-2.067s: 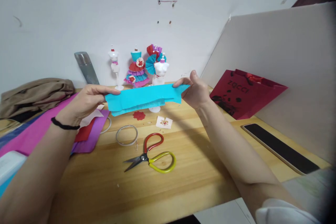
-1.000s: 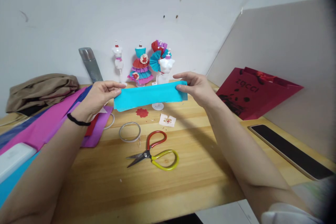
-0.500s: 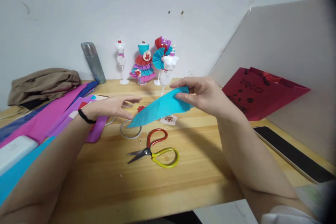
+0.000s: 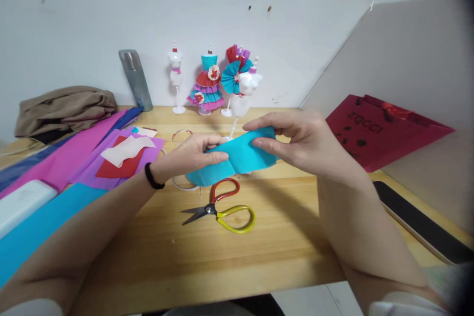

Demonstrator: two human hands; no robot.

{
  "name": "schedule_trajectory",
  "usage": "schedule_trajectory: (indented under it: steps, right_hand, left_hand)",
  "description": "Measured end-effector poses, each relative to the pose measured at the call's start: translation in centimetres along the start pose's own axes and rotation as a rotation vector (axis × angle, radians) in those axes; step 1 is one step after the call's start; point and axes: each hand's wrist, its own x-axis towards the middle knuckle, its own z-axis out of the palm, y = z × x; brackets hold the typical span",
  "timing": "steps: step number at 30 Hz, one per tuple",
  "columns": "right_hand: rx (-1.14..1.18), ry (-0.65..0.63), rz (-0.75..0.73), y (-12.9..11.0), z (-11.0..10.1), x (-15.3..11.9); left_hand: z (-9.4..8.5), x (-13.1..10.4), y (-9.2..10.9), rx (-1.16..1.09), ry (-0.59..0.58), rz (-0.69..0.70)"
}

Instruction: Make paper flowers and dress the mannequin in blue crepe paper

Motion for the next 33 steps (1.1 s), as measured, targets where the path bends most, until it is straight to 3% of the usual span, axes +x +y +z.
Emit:
schedule_trajectory:
  steps: [7, 18, 22, 26, 33]
  right_hand:
    - [0.061, 0.078, 0.047, 0.5, -0.4, 0.5]
    - [0.077, 0.039, 0.161, 3.1, -1.4, 1.6]
    - [-0.094, -0.069, 0.199, 3.7, -1.8, 1.8]
    - [-0.327, -0.191, 0.119, 3.4, -1.7, 1.9]
    - [-0.498, -0.327, 0.038, 2.2, 0.1, 1.7]
  left_hand:
    - [-0.1, -0.6, 1.5, -0.078, 0.055, -0.212]
    - [-1.3, -0.7, 0.5, -0.005, 0.101, -0.354]
    - [-1.4, -0.5, 0.7, 0.088, 0.136, -0.306]
    - [-1.4, -0.5, 1.1, 0.27, 0.15, -0.246]
    - [-1.2, -0.4, 1.0, 0.519, 0.108, -0.142]
